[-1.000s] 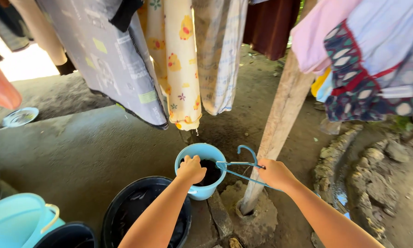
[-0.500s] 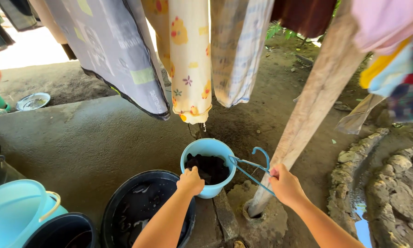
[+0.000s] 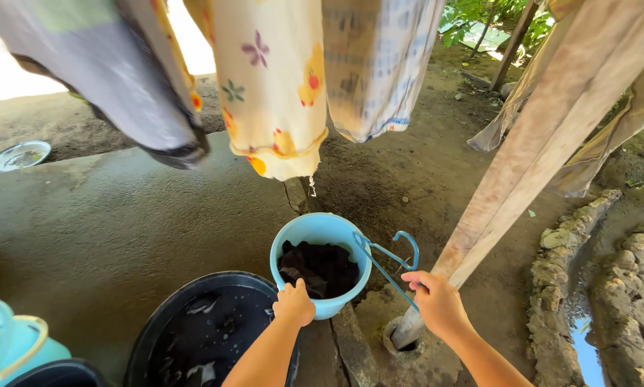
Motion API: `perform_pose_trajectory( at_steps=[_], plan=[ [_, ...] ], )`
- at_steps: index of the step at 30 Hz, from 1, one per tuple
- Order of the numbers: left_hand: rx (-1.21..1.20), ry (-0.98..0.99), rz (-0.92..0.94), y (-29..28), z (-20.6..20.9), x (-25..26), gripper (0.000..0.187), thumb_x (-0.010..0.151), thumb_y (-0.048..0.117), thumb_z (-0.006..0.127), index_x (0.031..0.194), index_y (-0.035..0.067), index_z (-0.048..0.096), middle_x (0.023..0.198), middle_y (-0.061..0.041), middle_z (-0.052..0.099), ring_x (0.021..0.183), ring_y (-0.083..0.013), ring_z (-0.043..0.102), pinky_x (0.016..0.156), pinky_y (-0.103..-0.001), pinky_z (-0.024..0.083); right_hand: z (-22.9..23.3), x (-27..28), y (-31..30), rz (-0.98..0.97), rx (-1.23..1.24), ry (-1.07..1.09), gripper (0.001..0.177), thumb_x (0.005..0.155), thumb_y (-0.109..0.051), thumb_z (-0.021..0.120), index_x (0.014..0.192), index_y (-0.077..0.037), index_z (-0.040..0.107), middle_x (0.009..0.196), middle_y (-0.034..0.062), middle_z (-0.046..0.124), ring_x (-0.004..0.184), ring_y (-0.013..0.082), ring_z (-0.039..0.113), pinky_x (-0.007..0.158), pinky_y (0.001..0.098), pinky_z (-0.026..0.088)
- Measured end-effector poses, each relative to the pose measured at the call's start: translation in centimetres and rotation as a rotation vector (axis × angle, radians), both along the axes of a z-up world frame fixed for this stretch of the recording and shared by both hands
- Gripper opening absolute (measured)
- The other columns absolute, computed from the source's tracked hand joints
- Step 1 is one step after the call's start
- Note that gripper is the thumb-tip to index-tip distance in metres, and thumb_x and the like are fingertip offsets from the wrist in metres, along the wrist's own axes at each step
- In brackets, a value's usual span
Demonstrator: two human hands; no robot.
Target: Hanging a pair of pants on a line and then washing other clothes in buckets.
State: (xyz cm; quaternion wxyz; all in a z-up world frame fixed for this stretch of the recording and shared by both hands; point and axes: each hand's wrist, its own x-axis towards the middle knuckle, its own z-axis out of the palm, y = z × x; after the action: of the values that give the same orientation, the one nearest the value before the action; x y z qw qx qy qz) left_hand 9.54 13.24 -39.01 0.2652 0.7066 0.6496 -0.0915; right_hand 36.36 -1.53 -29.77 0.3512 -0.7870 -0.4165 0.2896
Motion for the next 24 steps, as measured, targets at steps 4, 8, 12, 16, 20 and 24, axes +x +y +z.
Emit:
perform_pose_trajectory(
  at_steps=[4,8,12,16,20,24],
  plan=[
    [-0.028,-0.022,0.064,2.2,-3.1,1.4,0.076,0.094,0.025,0.065,0.159,0.025,0.026,0.148,-0.013,0.042,0.139,-0.0344,0.043,0.108,-0.051,0.044,-1.7,-0.1,0.8,-0.035,-0.008,0.041,0.037,0.094,-0.007,0.051,0.118,-0.018,0.077,0.107,0.0053,0.074,0.081,0.0163,0.068,0.073,0.0304,0.056],
    [-0.045,-0.113,0.141,3.1,-6.8,1.9,0.081,0.094,0.023,0.064,0.163,0.033,0.022,0.149,-0.014,0.043,0.139,-0.0353,0.044,0.107,-0.05,0.047,-2.9,0.1,1.0,-0.05,-0.032,0.053,0.036,0.095,-0.008,0.052,0.12,-0.019,0.076,0.108,0.0028,0.073,0.08,0.0146,0.067,0.072,0.0304,0.055],
    [-0.089,-0.129,0.116,3.3,-9.5,1.8,0.075,0.1,0.016,0.052,0.165,0.037,0.021,0.149,-0.017,0.043,0.136,-0.0365,0.048,0.102,-0.052,0.051,-3.4,0.4,0.7,-0.068,-0.085,0.064,0.035,0.099,-0.013,0.054,0.124,-0.021,0.077,0.1,0.0074,0.074,0.076,0.0167,0.061,0.069,0.0308,0.052],
    [-0.078,-0.072,0.02,4.7,-13.4,1.5,0.065,0.099,0.015,0.053,0.159,0.032,0.034,0.152,-0.013,0.044,0.141,-0.0342,0.045,0.107,-0.054,0.046,-7.0,1.4,0.3,-0.059,0.042,0.071,0.036,0.093,-0.008,0.054,0.12,-0.019,0.076,0.1,-0.0005,0.075,0.079,0.0104,0.067,0.069,0.0267,0.054],
    [-0.014,-0.097,0.078,5.4,-13.8,1.7,0.071,0.096,0.014,0.057,0.161,0.027,0.029,0.153,-0.012,0.044,0.142,-0.0338,0.044,0.108,-0.053,0.047,-7.5,1.5,0.3,-0.122,0.087,0.068,0.029,0.096,-0.012,0.06,0.12,-0.017,0.076,0.095,0.0042,0.072,0.077,0.0131,0.064,0.067,0.0285,0.053],
    [0.136,-0.26,0.239,7.5,-18.5,1.2,0.053,0.101,0.04,0.061,0.148,0.016,0.05,0.144,-0.018,0.055,0.135,-0.0368,0.051,0.109,-0.048,0.045,-6.9,0.9,0.1,-0.138,0.103,0.059,0.026,0.096,-0.016,0.062,0.119,-0.016,0.076,0.096,0.0023,0.071,0.076,0.0135,0.067,0.068,0.0289,0.054]
  ],
)
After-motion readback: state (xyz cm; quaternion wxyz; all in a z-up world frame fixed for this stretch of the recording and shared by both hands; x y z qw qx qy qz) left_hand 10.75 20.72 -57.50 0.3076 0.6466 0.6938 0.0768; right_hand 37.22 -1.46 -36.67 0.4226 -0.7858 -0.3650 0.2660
